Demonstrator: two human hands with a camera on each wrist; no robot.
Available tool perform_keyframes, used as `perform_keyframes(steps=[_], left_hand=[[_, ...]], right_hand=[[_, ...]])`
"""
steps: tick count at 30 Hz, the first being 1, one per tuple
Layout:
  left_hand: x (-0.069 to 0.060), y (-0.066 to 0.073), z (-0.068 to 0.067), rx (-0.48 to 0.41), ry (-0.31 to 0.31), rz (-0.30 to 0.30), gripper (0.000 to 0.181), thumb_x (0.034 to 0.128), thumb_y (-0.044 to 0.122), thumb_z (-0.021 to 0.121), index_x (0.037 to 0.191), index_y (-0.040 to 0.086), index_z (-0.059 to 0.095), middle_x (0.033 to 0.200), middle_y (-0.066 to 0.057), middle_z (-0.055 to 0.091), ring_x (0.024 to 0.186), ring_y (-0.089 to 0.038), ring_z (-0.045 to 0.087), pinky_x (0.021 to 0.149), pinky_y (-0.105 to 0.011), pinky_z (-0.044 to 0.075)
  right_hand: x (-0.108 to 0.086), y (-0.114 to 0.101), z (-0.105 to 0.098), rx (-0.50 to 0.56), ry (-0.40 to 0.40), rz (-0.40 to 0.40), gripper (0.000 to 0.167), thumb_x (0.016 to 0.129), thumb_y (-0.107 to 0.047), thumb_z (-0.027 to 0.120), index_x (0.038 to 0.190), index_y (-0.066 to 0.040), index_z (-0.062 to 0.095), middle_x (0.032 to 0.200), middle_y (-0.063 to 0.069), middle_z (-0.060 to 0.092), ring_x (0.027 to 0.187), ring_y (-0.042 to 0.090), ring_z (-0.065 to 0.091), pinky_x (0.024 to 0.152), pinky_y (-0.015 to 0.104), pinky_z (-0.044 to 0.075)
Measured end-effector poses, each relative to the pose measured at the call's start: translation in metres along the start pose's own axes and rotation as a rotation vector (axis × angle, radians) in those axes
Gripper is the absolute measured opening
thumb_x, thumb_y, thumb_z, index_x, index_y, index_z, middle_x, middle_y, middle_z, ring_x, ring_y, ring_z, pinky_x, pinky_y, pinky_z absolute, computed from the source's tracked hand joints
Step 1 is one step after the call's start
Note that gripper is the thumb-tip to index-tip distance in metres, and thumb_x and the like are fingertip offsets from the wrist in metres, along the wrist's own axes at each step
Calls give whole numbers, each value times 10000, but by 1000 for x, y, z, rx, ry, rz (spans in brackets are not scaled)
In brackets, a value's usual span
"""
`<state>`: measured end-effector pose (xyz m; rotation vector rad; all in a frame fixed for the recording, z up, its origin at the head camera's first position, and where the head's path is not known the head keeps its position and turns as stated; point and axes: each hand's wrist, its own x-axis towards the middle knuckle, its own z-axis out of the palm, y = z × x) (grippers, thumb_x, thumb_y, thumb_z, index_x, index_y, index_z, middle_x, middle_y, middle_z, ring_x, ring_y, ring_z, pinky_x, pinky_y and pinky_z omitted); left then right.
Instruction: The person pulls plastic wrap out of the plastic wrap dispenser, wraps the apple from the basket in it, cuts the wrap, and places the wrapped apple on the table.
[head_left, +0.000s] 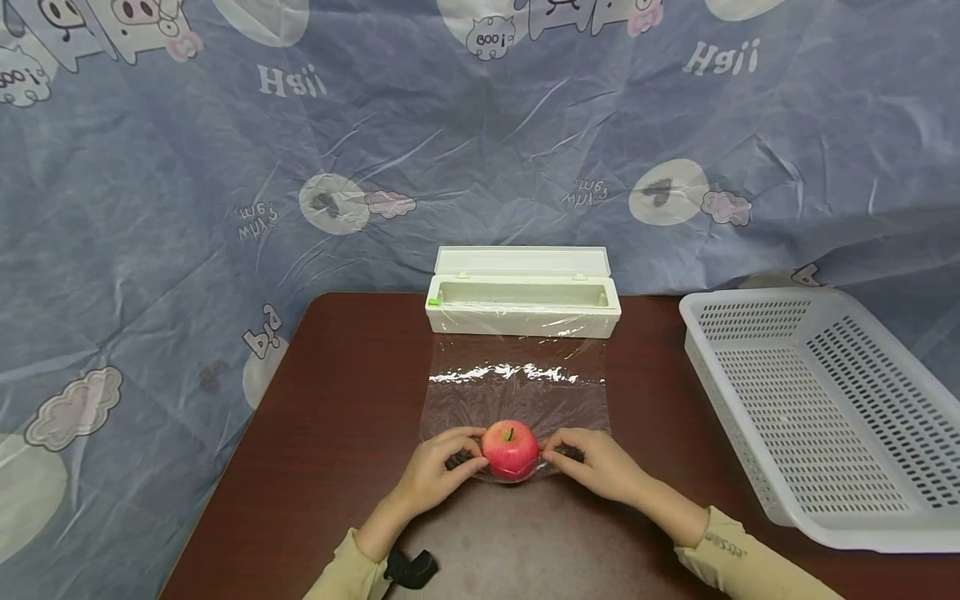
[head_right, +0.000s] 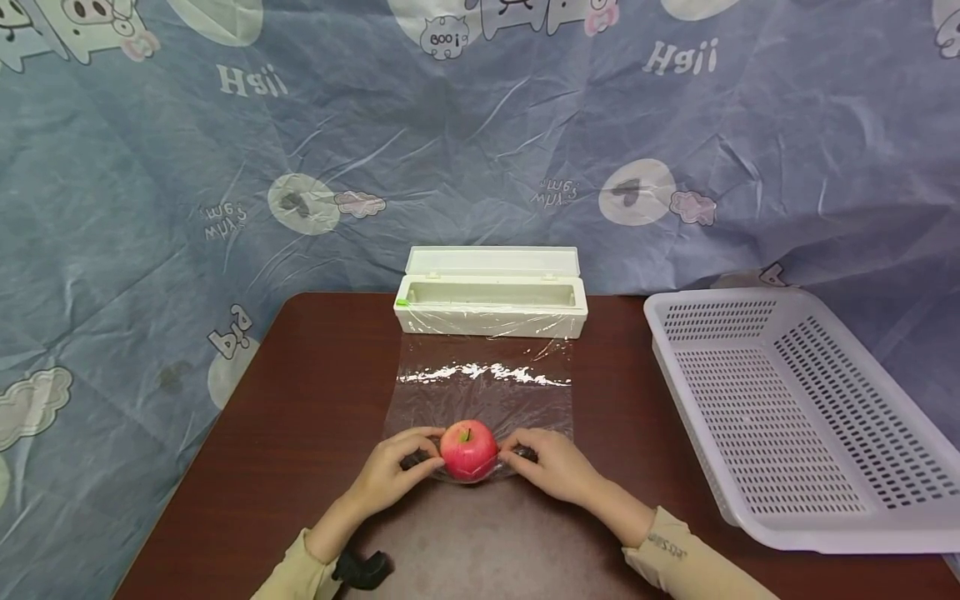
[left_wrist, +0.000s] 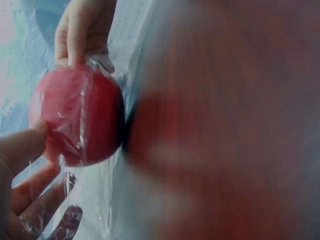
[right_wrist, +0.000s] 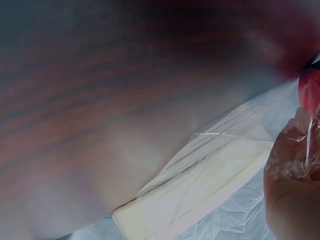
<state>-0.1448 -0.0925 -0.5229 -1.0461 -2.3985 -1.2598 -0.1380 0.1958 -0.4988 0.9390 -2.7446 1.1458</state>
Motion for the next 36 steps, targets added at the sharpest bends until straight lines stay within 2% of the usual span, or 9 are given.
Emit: perform_keyframes(steps=[5,11,13,18,20,27,32,36], left_hand=[[12,-1,-2,-124,-34,-36,77,863,174,692,843,168,618,1117,-23,640,1052,-148,593,800,-295,502],[28,17,-11,-343,-81,-103,57,847,-10,664,849,-7,608,1040,-178,655,1000,-297,626,799,-345,523],[32,20,-14,-387,-104,-136,83,850,-27,653,908,-49,597,1041,-204,643,976,-317,635,782,-360,530],[36,21,-16,-391,-153,-199,253,879,5,633,1114,-65,569,1098,-196,612,938,-312,650,756,-346,536],[36,17,-13,-388,-160,-213,271,885,12,627,1141,-59,571,1118,-194,607,940,-316,648,764,-337,535],[33,-10,1,-335,-137,-291,247,910,133,629,1147,68,615,1109,-69,641,900,-217,660,738,-306,529],[37,-16,1,-293,-142,-342,254,921,258,618,1146,143,635,1004,8,671,833,-150,648,681,-258,509],[42,-18,1,-258,-144,-356,256,935,299,588,1142,158,643,951,33,670,812,-118,625,682,-254,493]], right_hand=[[3,1,-3,118,-9,64,59,916,-263,622,899,-225,663,882,-159,647,842,41,595,732,292,500],[6,-1,-9,172,-13,79,51,912,-168,628,895,-170,676,829,-76,659,773,57,580,719,273,491],[8,0,-9,186,-24,96,54,912,-159,627,898,-152,678,842,-68,661,784,66,583,732,270,493],[11,10,-8,235,-39,132,93,912,-226,632,910,-142,671,867,-68,656,811,73,590,714,256,493],[13,11,-7,263,-40,144,100,902,-225,646,924,-129,661,866,-47,654,804,92,599,695,245,496],[21,14,-8,357,-41,119,291,895,-145,652,1156,-29,601,925,79,682,810,190,658,683,251,526],[27,20,-8,382,-56,122,307,899,-134,643,1179,-13,600,1035,126,662,874,222,652,691,267,532],[31,25,-8,443,-81,133,310,909,-114,626,1190,9,579,1121,177,623,946,292,635,712,291,537]])
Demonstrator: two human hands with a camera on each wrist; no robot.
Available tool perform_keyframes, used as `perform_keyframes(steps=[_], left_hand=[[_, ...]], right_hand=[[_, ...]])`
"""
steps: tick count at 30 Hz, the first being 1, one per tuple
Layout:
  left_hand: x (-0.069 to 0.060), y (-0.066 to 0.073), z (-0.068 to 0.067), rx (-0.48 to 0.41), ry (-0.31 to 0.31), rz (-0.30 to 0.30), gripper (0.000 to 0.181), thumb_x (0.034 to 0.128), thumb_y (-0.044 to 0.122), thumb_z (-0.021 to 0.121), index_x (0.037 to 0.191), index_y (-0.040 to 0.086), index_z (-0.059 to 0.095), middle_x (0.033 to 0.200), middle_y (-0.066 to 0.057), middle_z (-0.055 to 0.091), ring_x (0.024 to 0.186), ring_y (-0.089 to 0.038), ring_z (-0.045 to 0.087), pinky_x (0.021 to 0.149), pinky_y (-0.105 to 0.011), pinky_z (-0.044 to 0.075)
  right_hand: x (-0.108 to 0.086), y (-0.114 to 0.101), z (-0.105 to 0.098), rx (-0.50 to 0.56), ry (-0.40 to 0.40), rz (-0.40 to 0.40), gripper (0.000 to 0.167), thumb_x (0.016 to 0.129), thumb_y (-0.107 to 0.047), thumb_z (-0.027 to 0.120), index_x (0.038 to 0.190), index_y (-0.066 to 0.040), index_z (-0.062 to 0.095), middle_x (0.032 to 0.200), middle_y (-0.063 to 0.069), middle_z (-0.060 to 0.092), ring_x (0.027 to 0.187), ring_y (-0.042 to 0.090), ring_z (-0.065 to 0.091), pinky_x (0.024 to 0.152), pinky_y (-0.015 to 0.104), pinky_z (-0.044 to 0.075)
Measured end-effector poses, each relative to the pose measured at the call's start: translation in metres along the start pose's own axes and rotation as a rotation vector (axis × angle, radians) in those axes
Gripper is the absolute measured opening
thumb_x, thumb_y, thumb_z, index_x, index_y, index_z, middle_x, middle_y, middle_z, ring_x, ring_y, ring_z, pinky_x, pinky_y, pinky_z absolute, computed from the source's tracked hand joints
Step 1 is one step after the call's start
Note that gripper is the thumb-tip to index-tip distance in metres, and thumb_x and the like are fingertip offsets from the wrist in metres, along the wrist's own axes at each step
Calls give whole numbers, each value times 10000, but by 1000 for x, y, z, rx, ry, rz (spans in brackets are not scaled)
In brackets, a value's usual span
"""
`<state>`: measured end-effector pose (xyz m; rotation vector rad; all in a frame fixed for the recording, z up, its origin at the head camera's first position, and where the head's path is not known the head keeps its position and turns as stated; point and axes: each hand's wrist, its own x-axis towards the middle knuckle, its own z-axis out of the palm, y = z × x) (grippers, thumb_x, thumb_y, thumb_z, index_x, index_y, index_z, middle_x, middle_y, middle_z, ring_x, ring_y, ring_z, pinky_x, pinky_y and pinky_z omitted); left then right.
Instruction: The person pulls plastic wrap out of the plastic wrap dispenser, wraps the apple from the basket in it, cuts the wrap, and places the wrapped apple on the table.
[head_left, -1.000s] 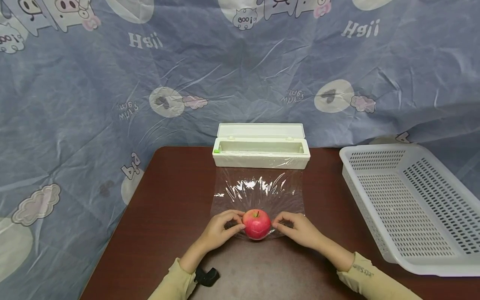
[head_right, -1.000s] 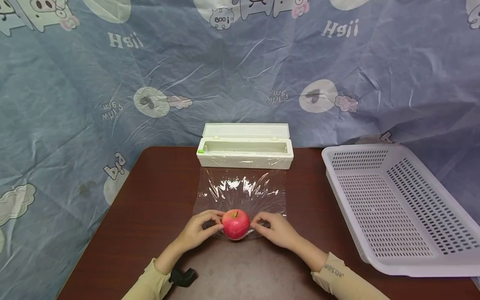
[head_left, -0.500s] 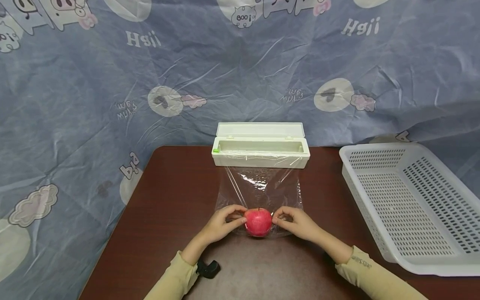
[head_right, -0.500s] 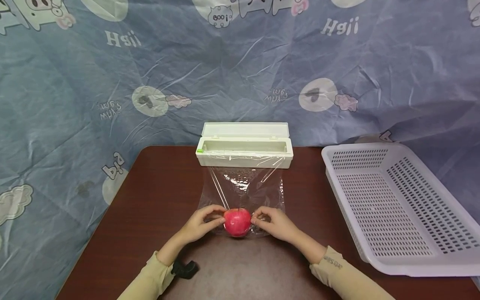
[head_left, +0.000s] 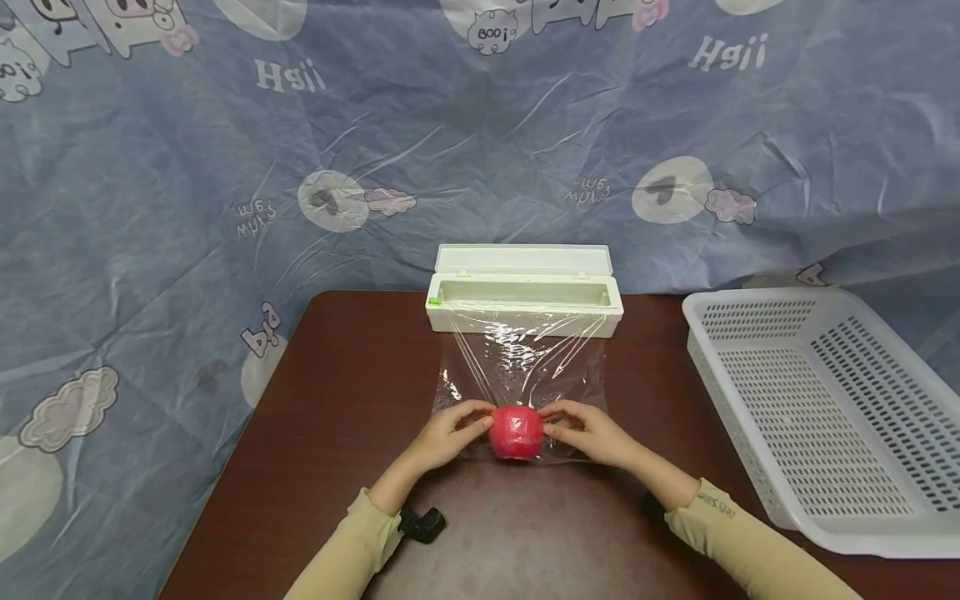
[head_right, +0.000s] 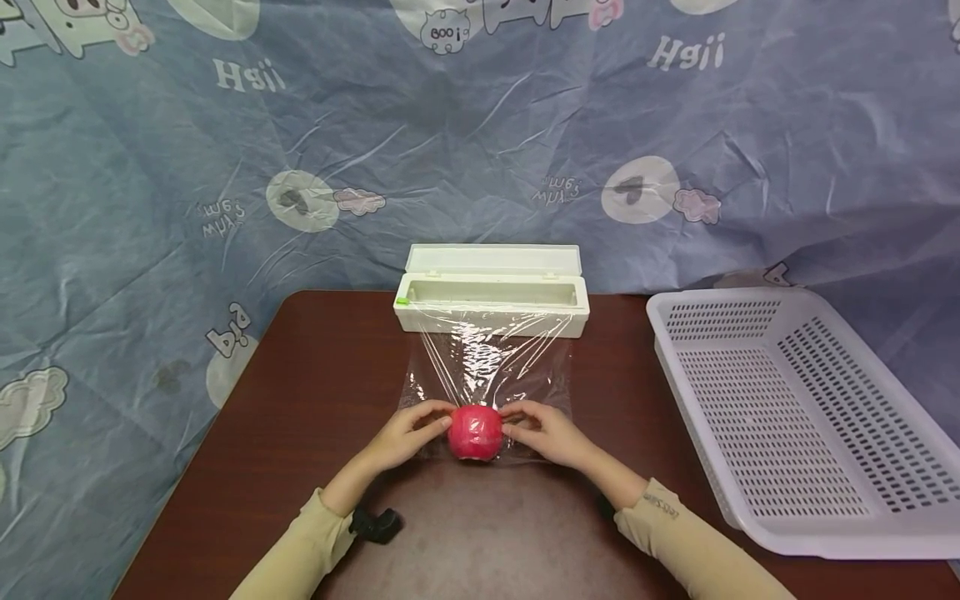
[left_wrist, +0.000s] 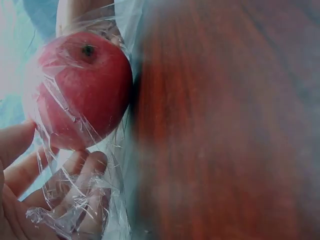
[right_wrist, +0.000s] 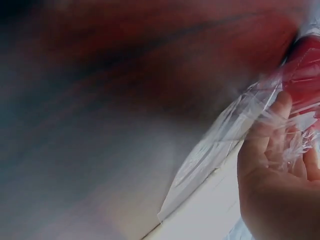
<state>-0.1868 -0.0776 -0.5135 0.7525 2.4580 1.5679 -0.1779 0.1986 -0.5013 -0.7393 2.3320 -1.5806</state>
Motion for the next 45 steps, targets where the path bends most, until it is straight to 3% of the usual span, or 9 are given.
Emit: perform_keyframes(steps=[4,8,13,17,22,30,36,39,45], left_hand=[[6,0,3,0,37,33,258,939,239,590,1151,99,635,996,-16,667,847,-135,617,719,-266,496],[8,6,6,-49,109,149,233,911,61,606,1128,-23,622,1056,-135,651,893,-239,623,745,-309,510],[8,23,2,-51,163,311,156,851,-70,623,1000,-58,666,1009,-196,648,962,-308,602,837,-309,489],[7,26,1,-39,153,362,154,844,-89,617,980,-57,681,1000,-196,657,981,-317,603,885,-308,471],[2,28,-1,-9,131,367,198,832,-43,657,1029,-40,679,1043,-178,654,1009,-303,598,889,-314,466],[-2,29,-3,27,102,371,524,613,27,866,1087,-41,653,1101,-194,634,1046,-336,579,919,-339,454],[-2,30,-3,32,96,344,513,624,19,857,1091,-41,653,1107,-183,634,1056,-326,575,933,-330,442],[-1,28,-3,36,94,331,513,631,25,854,1099,-35,652,1116,-171,633,1064,-316,572,933,-333,440],[0,29,-4,55,91,336,496,651,20,840,1103,-45,646,1107,-183,635,1055,-322,574,911,-344,453]], right_hand=[[3,3,-3,60,-14,7,351,920,-65,595,1246,45,526,1162,225,599,1025,342,607,753,303,533],[6,5,-4,73,0,9,373,918,-55,595,1267,45,511,1177,233,592,1044,350,599,776,295,527],[8,6,-5,70,36,-20,292,893,-62,634,1168,17,575,1159,219,592,1003,340,617,763,302,533],[8,5,-4,63,63,-51,207,858,-39,671,1060,-4,639,1128,197,622,958,299,641,749,298,538],[7,4,-4,7,101,-88,192,832,-40,702,1023,-33,684,1077,156,662,907,243,661,734,280,539],[6,2,-4,-66,108,-111,222,845,-42,688,1066,-43,669,1031,121,673,894,278,660,722,278,539],[4,-19,-2,-80,107,-132,242,842,70,640,1084,47,643,1017,188,662,869,353,650,710,340,546],[2,-27,-2,-98,98,-173,297,823,56,670,1117,62,624,1058,197,649,908,365,633,723,405,541],[6,1,1,-203,85,-183,561,703,-177,841,1209,-136,602,1161,13,614,1033,217,583,772,420,521]])
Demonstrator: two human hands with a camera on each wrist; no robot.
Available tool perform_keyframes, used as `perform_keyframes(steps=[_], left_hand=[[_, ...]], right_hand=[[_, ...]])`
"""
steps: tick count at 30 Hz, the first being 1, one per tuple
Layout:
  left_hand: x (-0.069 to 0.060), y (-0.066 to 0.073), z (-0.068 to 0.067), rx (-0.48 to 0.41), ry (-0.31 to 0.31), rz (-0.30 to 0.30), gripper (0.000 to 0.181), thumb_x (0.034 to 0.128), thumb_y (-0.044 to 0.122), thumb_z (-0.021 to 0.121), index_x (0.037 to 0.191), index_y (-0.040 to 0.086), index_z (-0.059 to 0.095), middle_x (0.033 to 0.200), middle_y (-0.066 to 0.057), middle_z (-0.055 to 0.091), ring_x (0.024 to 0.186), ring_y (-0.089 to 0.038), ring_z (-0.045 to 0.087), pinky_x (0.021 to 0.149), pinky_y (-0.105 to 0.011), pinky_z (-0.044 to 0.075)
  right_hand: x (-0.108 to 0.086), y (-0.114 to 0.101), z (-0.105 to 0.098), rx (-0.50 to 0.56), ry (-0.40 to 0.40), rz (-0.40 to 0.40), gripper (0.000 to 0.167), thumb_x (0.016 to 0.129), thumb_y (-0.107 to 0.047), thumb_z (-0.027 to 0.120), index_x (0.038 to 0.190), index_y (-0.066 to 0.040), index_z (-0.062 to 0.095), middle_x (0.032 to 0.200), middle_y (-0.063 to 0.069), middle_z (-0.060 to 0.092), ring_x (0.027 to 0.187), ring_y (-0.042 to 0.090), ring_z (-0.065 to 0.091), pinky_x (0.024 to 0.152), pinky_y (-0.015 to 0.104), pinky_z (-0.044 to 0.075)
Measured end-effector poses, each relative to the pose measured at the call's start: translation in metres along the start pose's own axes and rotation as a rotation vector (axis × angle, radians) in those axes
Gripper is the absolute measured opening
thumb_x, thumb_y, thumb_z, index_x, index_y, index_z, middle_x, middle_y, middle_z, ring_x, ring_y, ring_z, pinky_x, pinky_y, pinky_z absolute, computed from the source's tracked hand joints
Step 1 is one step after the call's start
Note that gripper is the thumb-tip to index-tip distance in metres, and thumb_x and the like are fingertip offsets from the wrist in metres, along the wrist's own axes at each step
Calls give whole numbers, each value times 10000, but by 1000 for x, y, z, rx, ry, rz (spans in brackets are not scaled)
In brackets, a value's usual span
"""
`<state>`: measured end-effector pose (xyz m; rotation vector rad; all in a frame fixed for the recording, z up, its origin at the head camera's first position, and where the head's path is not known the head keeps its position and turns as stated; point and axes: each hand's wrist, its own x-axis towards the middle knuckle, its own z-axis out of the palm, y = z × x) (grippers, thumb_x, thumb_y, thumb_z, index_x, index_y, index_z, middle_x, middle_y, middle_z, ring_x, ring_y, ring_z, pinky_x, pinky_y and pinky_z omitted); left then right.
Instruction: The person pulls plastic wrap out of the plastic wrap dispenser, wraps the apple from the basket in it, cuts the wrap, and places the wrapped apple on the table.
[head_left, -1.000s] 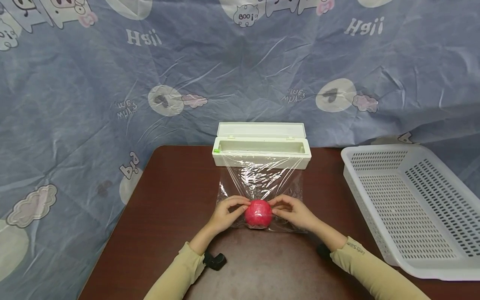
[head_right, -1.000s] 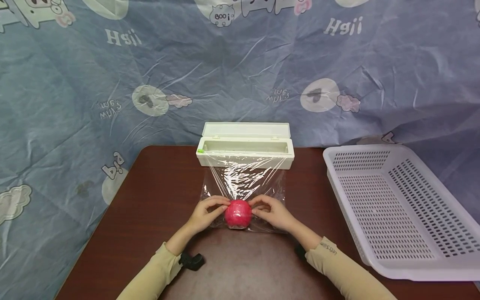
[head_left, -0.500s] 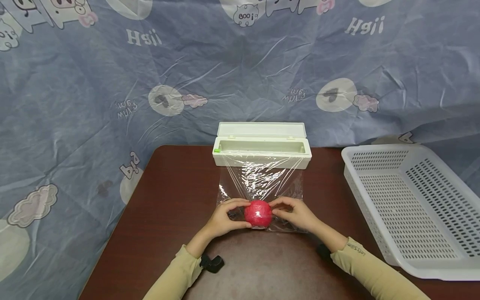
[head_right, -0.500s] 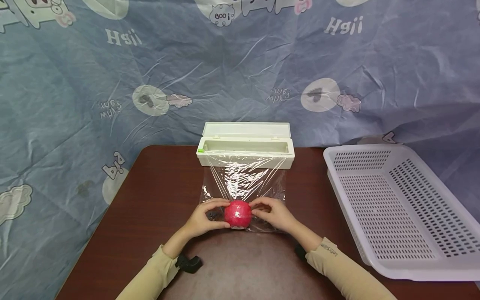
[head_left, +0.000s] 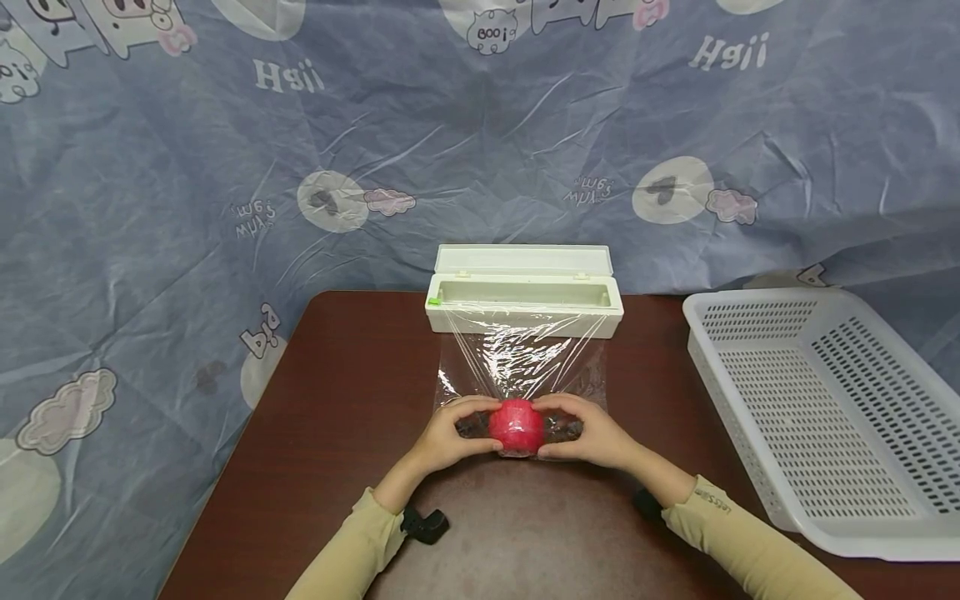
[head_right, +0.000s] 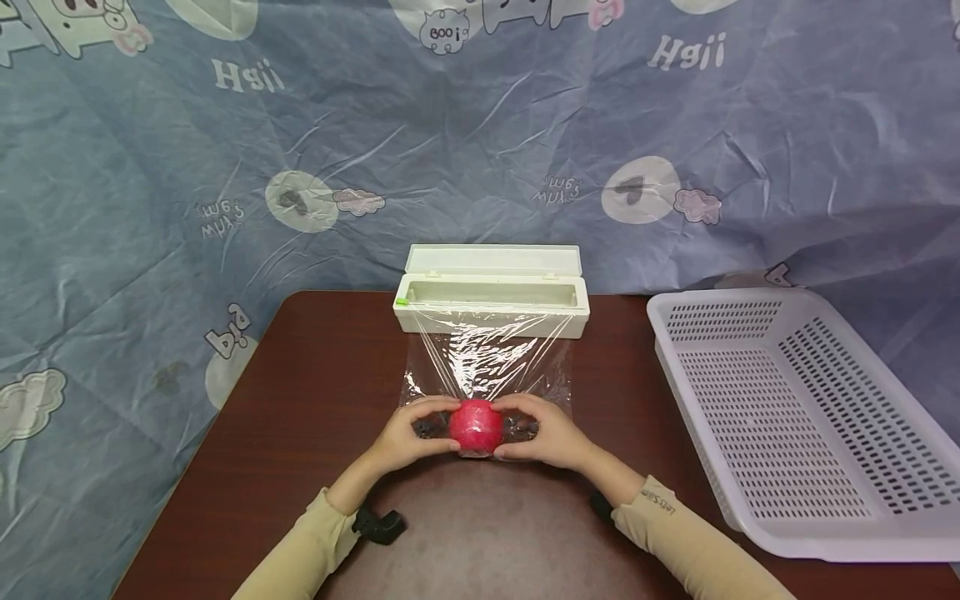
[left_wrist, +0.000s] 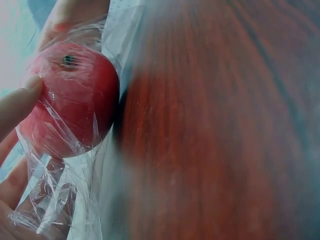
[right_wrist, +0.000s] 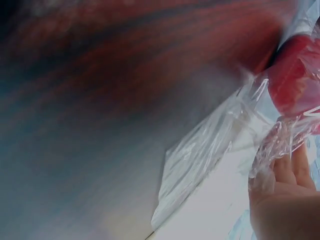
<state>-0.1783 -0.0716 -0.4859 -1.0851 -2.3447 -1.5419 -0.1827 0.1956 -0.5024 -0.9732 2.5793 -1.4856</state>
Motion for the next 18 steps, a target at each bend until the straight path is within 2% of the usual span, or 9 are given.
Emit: perform_keyframes(steps=[2,5,8,13,18], left_hand=[[2,0,-1,-1,-9,-2,489,667,17,828,1113,-50,639,1107,-191,635,1055,-326,576,905,-355,456],[5,-3,-2,-26,-32,-13,476,711,16,798,1147,-58,619,1121,-201,627,1051,-342,576,886,-416,466],[6,-14,-1,-47,-55,-47,463,767,24,755,1193,-55,593,1153,-201,613,1052,-363,570,865,-487,463],[10,-36,4,-39,-97,-165,457,860,133,688,1286,31,557,1255,-115,580,1132,-275,547,911,-457,448],[16,-43,4,-26,-120,-300,463,905,313,629,1324,136,544,1296,-20,561,1185,-166,511,963,-389,419]], right_hand=[[1,2,0,-18,-8,11,582,704,-233,843,1222,-167,586,1157,-10,605,1022,193,582,776,392,520],[3,2,0,-8,-11,31,568,740,-260,814,1241,-148,572,1143,20,602,979,206,605,766,368,528],[6,3,-1,24,-22,67,559,775,-246,785,1267,-110,557,1145,66,601,954,229,621,762,363,533],[10,0,-3,12,-35,125,532,841,-178,720,1316,-56,513,1145,133,602,938,253,628,748,338,529],[15,-20,-9,10,-48,166,498,890,-101,645,1339,24,470,1179,208,586,954,303,617,760,357,520]])
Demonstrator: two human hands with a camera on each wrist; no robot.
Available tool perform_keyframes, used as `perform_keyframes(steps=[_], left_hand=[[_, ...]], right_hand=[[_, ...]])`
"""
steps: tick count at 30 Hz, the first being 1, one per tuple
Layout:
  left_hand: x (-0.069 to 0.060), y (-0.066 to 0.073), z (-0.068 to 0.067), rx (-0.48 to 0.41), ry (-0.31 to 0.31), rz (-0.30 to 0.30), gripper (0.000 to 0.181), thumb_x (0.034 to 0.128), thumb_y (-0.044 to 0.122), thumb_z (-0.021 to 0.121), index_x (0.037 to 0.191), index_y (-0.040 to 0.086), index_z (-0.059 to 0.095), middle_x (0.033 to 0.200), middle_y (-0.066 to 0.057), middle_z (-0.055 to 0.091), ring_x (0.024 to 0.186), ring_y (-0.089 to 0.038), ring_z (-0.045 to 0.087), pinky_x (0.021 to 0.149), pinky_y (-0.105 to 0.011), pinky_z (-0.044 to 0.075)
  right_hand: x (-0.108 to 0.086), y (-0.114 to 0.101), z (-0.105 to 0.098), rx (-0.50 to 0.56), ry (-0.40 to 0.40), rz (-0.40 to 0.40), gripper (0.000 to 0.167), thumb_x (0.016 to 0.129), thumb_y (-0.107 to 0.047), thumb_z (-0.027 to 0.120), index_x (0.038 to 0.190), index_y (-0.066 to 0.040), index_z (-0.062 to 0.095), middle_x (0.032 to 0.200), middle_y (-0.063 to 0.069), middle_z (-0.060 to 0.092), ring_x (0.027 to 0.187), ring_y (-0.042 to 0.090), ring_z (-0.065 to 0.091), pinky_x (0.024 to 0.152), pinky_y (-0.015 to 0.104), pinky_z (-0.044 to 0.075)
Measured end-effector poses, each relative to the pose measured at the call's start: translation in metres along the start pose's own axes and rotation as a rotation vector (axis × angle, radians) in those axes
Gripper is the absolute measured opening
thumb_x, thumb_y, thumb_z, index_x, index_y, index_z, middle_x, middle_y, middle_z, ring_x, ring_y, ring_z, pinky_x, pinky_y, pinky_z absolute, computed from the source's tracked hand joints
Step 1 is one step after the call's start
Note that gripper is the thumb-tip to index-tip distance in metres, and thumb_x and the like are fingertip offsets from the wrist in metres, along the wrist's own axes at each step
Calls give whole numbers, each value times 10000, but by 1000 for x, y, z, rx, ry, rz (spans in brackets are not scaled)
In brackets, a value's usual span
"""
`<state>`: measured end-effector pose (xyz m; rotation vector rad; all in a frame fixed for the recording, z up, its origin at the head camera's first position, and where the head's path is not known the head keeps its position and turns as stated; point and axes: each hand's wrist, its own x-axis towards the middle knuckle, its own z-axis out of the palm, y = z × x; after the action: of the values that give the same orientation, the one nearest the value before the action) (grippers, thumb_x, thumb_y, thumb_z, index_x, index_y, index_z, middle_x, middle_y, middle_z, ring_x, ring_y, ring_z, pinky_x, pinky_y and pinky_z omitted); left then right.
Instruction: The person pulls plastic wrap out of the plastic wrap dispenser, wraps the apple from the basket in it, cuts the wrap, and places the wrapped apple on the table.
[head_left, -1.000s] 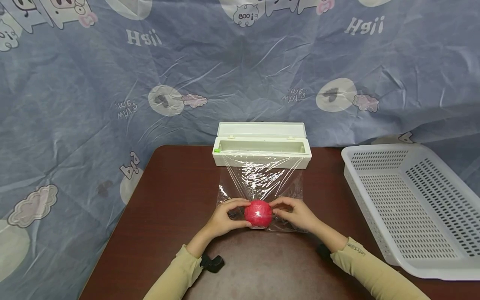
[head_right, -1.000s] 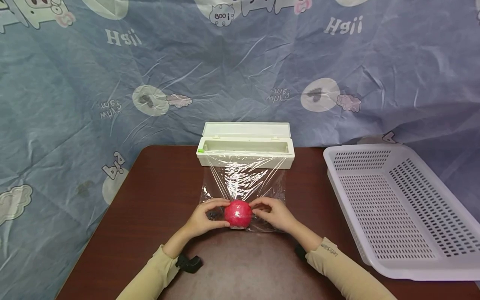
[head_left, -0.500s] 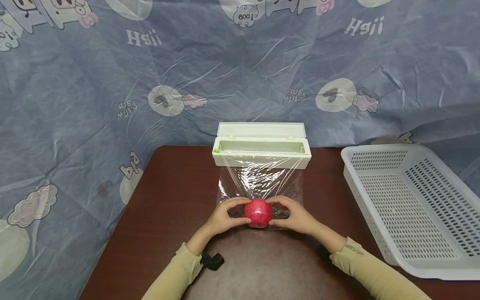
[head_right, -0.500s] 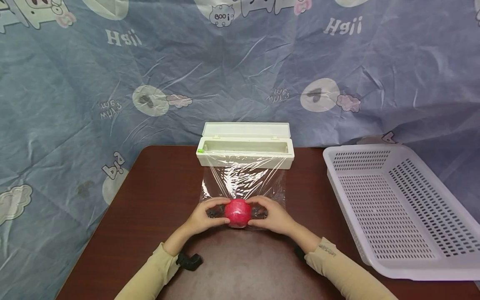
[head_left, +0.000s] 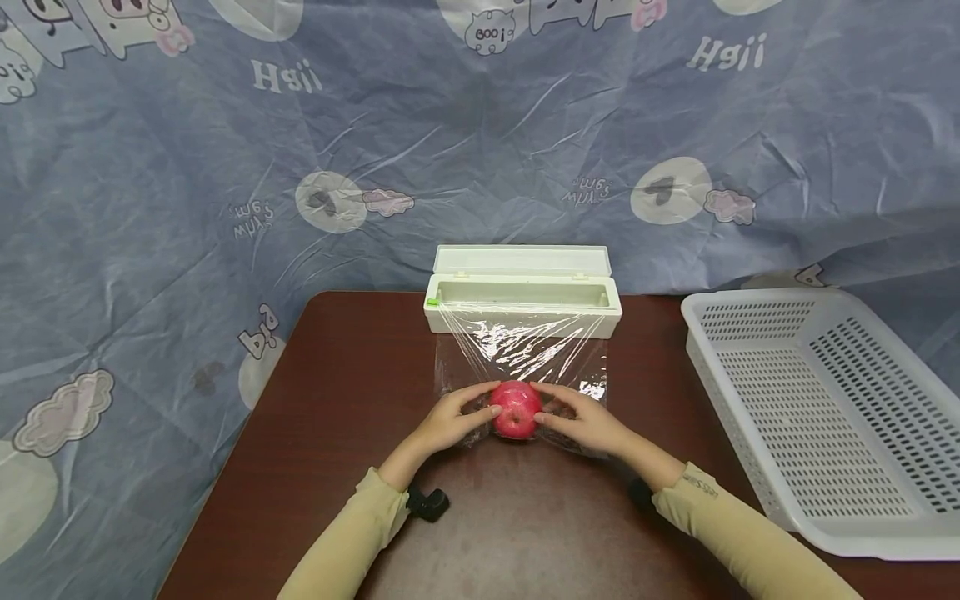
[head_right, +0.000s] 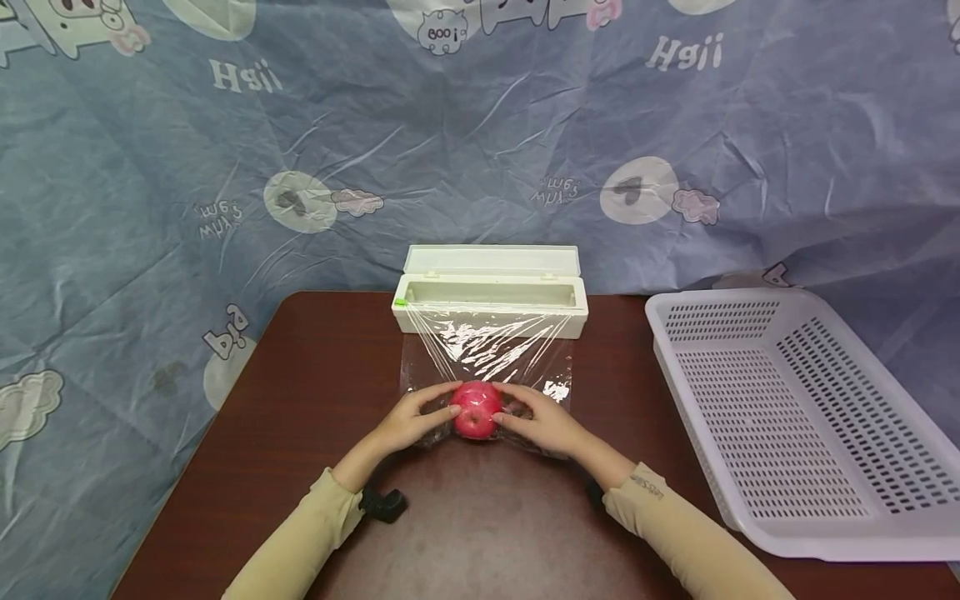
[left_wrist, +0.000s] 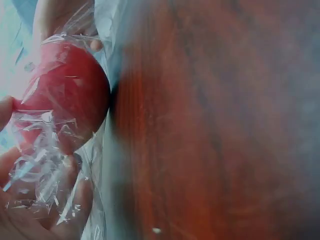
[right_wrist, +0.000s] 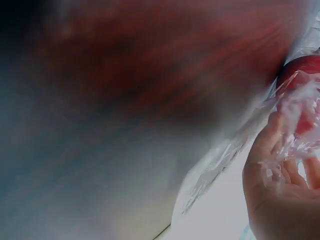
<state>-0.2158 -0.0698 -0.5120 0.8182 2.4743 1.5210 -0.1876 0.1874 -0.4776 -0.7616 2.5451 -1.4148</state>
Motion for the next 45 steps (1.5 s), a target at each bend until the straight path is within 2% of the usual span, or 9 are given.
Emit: perform_keyframes(steps=[4,13,20,24,28,33,37,40,45], left_hand=[[6,-2,0,4,42,-17,451,909,340,617,1300,122,562,1274,-27,578,1163,-169,526,956,-391,425],[17,-8,3,23,183,81,263,906,268,637,1140,154,678,1170,-10,632,1101,-142,558,878,-386,470],[19,-11,1,1,123,45,322,893,283,653,1191,160,646,1154,13,636,1015,-154,581,790,-366,503],[18,-13,-1,16,66,44,529,773,299,781,1254,177,597,1191,18,607,1021,-139,569,803,-341,500],[16,-13,-2,59,19,67,760,663,323,861,1331,197,521,1273,28,555,1099,-123,536,885,-337,468],[18,-16,-2,98,37,103,708,708,289,835,1331,174,521,1256,-11,572,1047,-143,562,830,-324,492],[22,-15,-2,111,44,63,657,731,313,815,1310,173,536,1151,0,614,883,-134,590,736,-291,501],[24,-13,-3,87,36,33,622,759,311,793,1303,160,534,1104,-5,628,834,-130,590,717,-290,500],[30,-15,-5,49,35,58,556,816,300,742,1294,114,527,1115,-55,627,847,-141,592,720,-278,504]], right_hand=[[4,-8,-5,-12,-15,33,469,917,-113,601,1336,48,464,1216,221,568,1005,331,594,798,408,504],[17,33,-3,-23,-13,60,483,929,-283,598,1342,-54,495,1307,156,533,1176,308,520,938,464,433],[20,37,-5,-44,50,-9,455,899,-258,647,1311,-100,536,1243,100,583,999,218,601,779,372,507],[21,35,-6,-84,106,-98,459,862,-223,696,1287,-112,561,1301,97,541,1129,262,540,856,465,473],[22,33,-5,-93,78,-148,571,780,-237,781,1291,-126,552,1275,65,562,1171,248,518,939,488,421],[26,33,-2,-167,51,-118,727,685,-235,853,1324,-148,519,1286,34,552,1192,217,496,987,452,386],[30,38,-1,-205,68,-86,706,693,-176,845,1320,-133,523,1283,64,560,1188,236,505,985,444,392],[32,40,-3,-175,76,-69,685,710,-199,836,1316,-128,523,1276,88,565,1169,261,522,960,463,414],[35,40,-5,-97,80,-27,671,740,-263,812,1322,-133,504,1256,109,570,1103,291,565,883,478,464]])
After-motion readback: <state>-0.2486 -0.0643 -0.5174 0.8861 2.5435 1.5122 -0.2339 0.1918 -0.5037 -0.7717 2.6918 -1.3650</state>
